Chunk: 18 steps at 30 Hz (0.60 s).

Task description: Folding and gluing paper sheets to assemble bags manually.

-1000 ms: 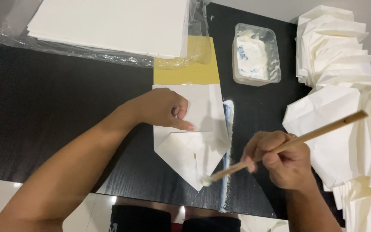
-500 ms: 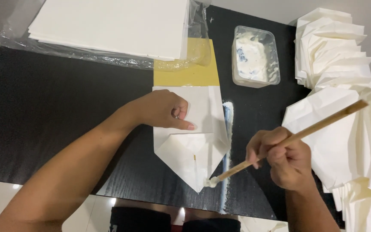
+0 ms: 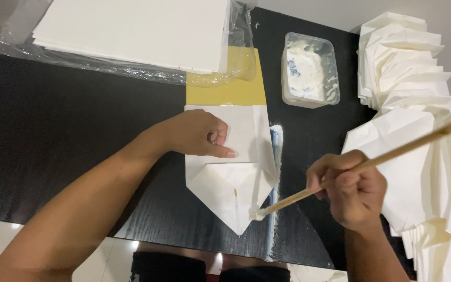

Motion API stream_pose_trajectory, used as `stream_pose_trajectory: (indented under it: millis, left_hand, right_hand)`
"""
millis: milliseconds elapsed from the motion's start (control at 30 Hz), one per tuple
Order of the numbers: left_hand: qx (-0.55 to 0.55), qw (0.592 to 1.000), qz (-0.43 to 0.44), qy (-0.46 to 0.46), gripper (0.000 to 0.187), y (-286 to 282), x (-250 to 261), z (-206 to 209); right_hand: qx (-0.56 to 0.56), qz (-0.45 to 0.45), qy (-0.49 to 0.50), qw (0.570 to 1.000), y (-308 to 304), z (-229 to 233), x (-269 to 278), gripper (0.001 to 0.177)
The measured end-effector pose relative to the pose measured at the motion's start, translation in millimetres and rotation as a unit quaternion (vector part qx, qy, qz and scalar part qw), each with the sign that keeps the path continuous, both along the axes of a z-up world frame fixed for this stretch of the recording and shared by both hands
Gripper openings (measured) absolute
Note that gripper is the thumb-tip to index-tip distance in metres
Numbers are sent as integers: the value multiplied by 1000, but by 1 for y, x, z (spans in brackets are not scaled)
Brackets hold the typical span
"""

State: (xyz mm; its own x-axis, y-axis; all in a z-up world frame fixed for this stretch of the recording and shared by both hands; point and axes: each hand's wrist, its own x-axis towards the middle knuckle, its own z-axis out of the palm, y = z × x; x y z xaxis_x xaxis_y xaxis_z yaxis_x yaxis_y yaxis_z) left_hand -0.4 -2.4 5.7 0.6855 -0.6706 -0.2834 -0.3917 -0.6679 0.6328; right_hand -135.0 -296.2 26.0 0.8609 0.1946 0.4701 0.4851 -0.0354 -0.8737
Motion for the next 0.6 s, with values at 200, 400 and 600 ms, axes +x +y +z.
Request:
stream_pose_trajectory:
  millis: [200,400,600]
  left_hand:
    - [-48,999,2,-3,38,0,2,-3]
    - [-31,999,3,43,37,2,5,2]
    - [-12,999,-10,47,40,-2,1,5]
  right_hand:
    - [-30,-44,-16,998,1,0,4,31]
    - [-22,-28,-125,991,0,5,19,38]
    - [-38,-8,-157,987,-1,1,26,40]
